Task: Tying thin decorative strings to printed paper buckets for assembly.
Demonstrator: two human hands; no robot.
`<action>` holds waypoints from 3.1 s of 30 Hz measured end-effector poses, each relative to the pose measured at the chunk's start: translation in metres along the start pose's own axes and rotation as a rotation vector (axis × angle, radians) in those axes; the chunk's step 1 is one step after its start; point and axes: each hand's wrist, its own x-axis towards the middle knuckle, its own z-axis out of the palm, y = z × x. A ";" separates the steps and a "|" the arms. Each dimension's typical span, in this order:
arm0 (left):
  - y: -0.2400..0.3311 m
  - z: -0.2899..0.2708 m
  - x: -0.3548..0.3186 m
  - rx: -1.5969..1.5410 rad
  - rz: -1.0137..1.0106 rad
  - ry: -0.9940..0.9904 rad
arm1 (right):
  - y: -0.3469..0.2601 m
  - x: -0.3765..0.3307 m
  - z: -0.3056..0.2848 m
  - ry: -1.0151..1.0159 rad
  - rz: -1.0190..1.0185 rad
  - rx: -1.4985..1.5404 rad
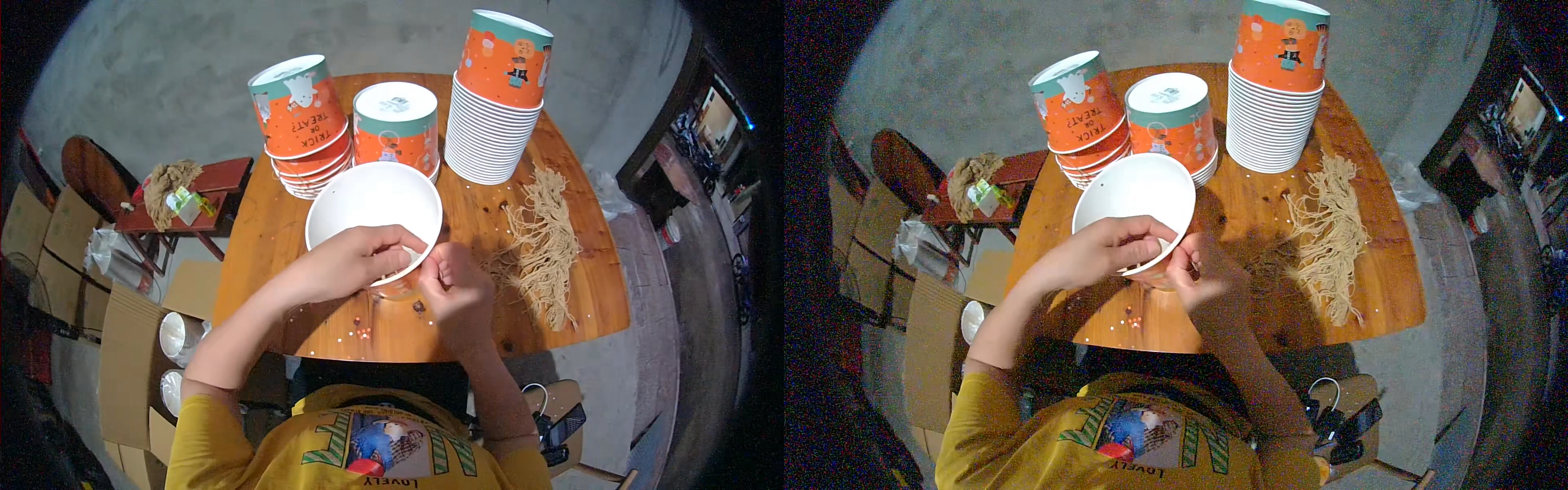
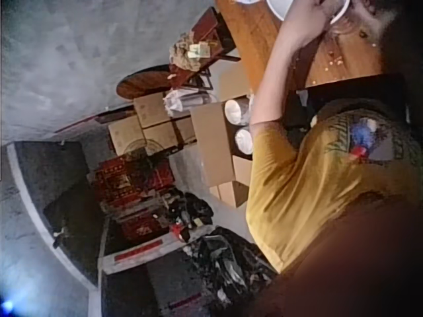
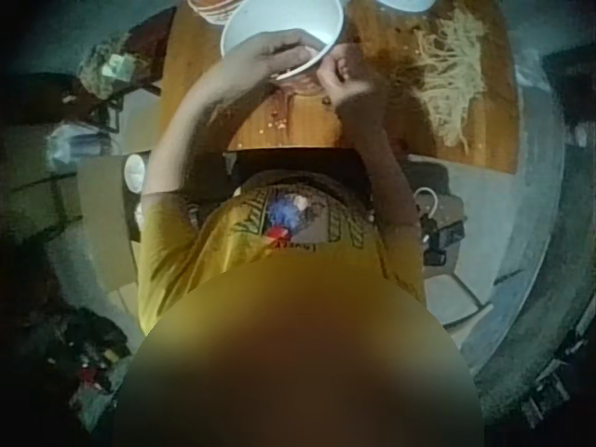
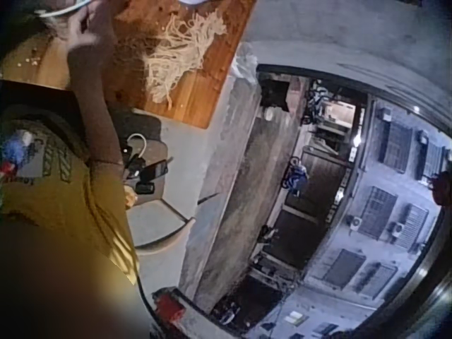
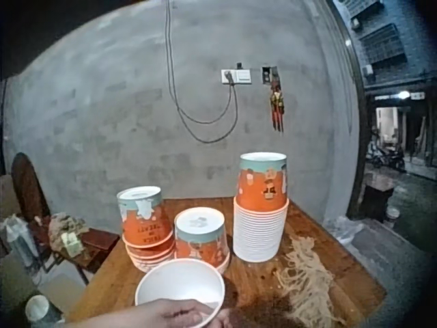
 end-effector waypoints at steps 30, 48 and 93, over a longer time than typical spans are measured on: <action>0.000 0.021 0.050 -0.290 -0.123 -0.057 | 0.008 0.036 -0.071 -0.431 0.191 0.400; 0.000 0.030 0.061 -0.418 -0.187 -0.173 | 0.048 0.062 -0.054 -0.178 -0.171 0.064; 0.012 0.041 0.070 -0.674 -0.144 -0.189 | 0.069 0.025 -0.066 -0.059 -0.003 0.271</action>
